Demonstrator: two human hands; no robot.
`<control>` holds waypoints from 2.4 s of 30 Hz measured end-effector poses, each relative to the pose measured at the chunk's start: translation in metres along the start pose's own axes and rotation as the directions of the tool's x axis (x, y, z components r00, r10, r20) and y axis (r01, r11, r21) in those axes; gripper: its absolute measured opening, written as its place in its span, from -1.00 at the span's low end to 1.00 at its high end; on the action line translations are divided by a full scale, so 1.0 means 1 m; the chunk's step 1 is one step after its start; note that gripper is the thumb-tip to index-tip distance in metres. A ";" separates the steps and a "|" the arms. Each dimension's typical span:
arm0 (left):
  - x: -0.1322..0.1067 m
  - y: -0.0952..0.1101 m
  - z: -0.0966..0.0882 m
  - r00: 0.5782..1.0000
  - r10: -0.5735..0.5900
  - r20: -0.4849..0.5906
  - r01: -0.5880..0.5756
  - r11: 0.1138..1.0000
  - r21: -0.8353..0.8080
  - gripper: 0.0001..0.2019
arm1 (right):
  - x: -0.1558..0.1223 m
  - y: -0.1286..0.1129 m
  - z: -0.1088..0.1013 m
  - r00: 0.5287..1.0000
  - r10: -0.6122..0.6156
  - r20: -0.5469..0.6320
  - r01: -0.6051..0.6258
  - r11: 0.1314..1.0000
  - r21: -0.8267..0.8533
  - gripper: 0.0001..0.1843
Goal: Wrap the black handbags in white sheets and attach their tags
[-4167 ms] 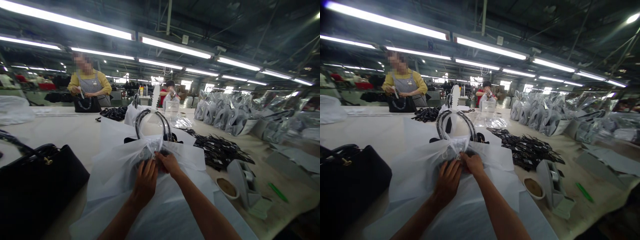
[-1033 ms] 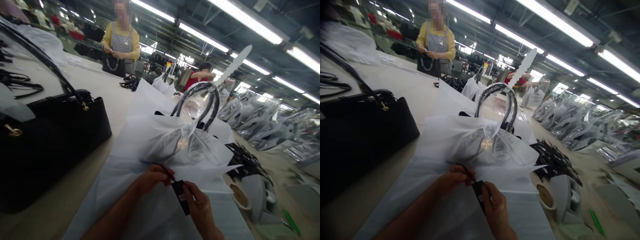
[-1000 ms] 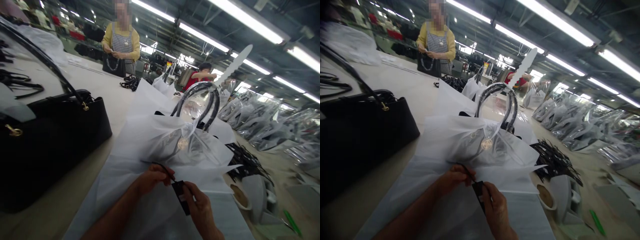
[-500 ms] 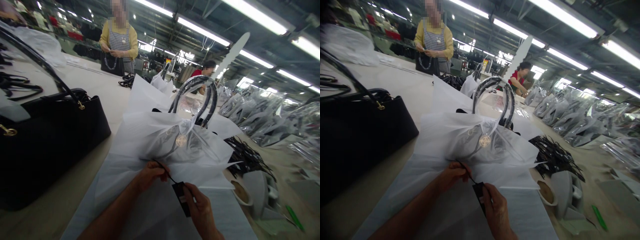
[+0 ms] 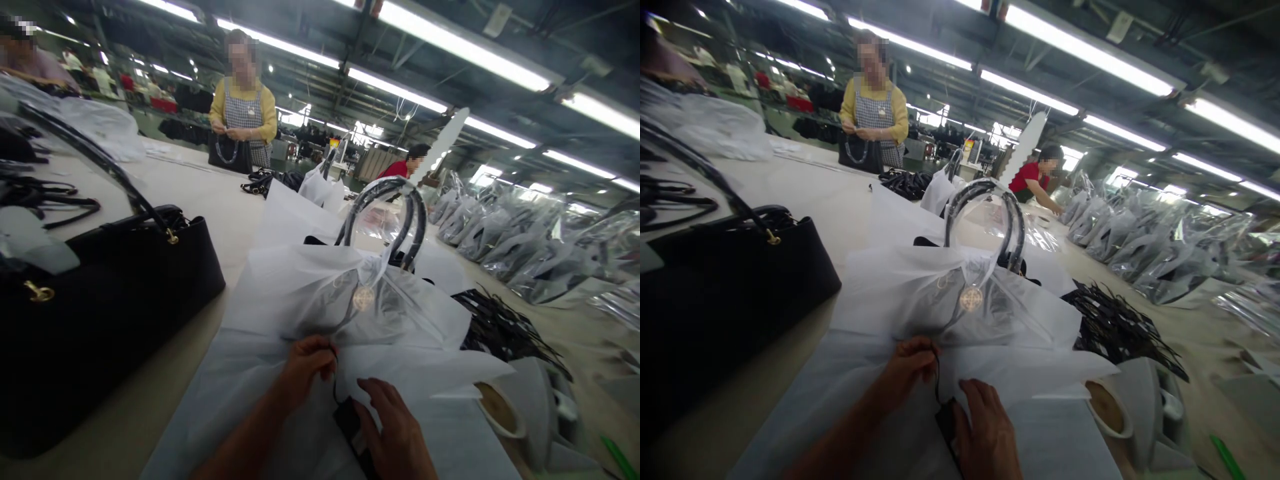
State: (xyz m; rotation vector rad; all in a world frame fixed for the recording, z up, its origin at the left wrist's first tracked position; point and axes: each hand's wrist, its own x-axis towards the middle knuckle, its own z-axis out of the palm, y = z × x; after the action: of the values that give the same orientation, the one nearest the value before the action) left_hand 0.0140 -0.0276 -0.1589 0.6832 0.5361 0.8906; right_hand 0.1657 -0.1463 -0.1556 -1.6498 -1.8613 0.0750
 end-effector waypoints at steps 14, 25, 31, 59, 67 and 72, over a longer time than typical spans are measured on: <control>-0.011 0.009 0.005 0.930 0.325 0.171 -0.367 0.817 0.446 -0.93 | 0.021 -0.044 0.020 0.841 0.529 0.114 -0.453 0.573 0.683 -0.43; 0.006 0.131 0.079 0.383 0.694 0.609 -0.177 -0.592 0.786 -0.49 | 0.016 -0.046 -0.010 0.835 0.533 0.134 -0.455 0.532 0.714 -0.44; 0.024 0.125 0.055 0.573 0.375 0.729 -0.201 -0.798 0.569 -0.78 | 0.032 -0.047 -0.023 0.851 0.516 0.099 -0.392 0.497 0.774 -0.51; 0.072 0.161 0.062 0.824 0.431 0.367 -0.416 0.021 0.909 -0.84 | 0.219 -0.047 -0.048 0.974 0.157 0.162 -0.216 0.852 0.477 -0.80; 0.056 0.150 0.042 0.708 0.573 0.412 -0.533 0.052 0.845 -0.92 | 0.200 -0.037 -0.042 0.975 0.223 0.025 -0.211 0.876 0.433 -0.89; 0.043 0.148 0.044 0.607 0.532 0.590 -0.693 -0.009 0.721 -0.88 | 0.192 -0.041 -0.041 0.970 0.242 -0.023 -0.231 0.946 0.227 -0.88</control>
State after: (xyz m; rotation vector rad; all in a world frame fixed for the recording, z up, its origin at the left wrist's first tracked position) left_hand -0.0105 0.0614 -0.0275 2.2574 0.5814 1.3345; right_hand 0.1488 0.0048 -0.0242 -1.6915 -1.5478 0.3291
